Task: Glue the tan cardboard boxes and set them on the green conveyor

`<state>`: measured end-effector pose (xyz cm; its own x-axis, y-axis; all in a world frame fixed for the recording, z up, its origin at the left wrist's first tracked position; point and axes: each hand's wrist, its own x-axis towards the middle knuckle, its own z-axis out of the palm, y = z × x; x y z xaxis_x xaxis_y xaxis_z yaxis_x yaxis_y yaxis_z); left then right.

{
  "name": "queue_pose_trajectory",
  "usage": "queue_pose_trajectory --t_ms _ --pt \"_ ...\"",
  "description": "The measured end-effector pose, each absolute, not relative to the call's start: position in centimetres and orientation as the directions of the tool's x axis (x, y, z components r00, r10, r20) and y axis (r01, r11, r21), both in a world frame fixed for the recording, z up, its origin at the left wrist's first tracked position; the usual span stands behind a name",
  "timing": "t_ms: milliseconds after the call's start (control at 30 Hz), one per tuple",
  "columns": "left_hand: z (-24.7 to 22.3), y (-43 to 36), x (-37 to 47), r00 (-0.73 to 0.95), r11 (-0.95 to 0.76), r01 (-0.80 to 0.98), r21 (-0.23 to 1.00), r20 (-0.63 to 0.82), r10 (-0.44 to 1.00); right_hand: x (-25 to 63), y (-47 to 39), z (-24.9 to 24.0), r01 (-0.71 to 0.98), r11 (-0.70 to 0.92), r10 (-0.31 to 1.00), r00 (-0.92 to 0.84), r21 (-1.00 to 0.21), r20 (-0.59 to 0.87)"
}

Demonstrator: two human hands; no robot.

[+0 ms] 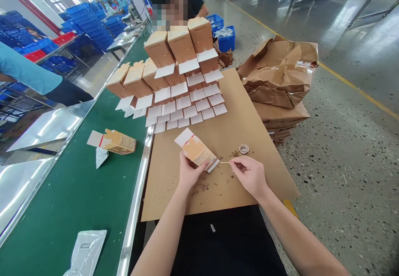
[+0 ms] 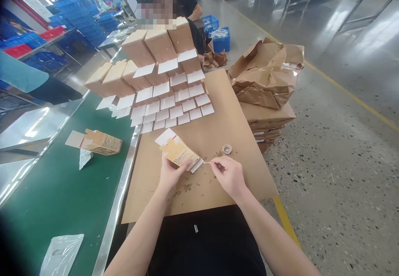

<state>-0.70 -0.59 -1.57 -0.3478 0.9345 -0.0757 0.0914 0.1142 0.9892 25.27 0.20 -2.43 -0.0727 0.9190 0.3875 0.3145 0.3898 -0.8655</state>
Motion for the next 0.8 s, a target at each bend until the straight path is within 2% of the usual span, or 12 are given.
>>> queue_pose_trajectory --t_ms 100,200,333,467,533,633,700,800 --pt "-2.3 -1.9 -0.2 -0.331 0.149 0.251 0.956 -0.060 0.942 27.6 -1.0 -1.7 0.323 0.367 0.925 -0.024 -0.872 0.380" --pt "-3.4 -2.4 0.1 -0.332 0.169 0.334 0.927 -0.052 0.942 29.3 -2.4 -1.0 0.345 0.343 0.931 -0.001 -0.874 0.365" --pt "-4.4 -1.9 0.6 -0.409 0.164 0.361 0.918 -0.002 0.912 29.3 -3.7 -0.3 0.330 0.339 0.933 0.004 -0.881 0.361" --pt "-4.0 -2.1 -1.3 -0.519 0.112 0.291 0.950 0.058 0.853 28.6 -4.2 0.0 0.290 0.350 0.931 -0.003 -0.891 0.365" --pt "-3.5 -3.1 -4.3 -0.613 0.052 0.270 0.961 0.130 0.779 28.8 -4.4 0.0 0.284 0.344 0.933 0.004 -0.895 0.360" --pt "-2.8 -6.0 -11.1 -0.753 -0.002 0.335 0.942 0.268 0.601 29.7 -4.7 -0.1 0.293 0.308 0.944 0.021 -0.905 0.329" --pt "-2.4 -8.6 -15.8 -0.816 0.038 0.369 0.929 0.304 0.492 30.2 -4.9 -0.3 0.311 0.281 0.952 0.033 -0.908 0.306" --pt "-1.8 -12.2 -21.1 -0.889 0.199 0.330 0.923 0.233 0.395 30.7 -4.8 -0.7 0.347 0.262 0.953 0.052 -0.901 0.297"
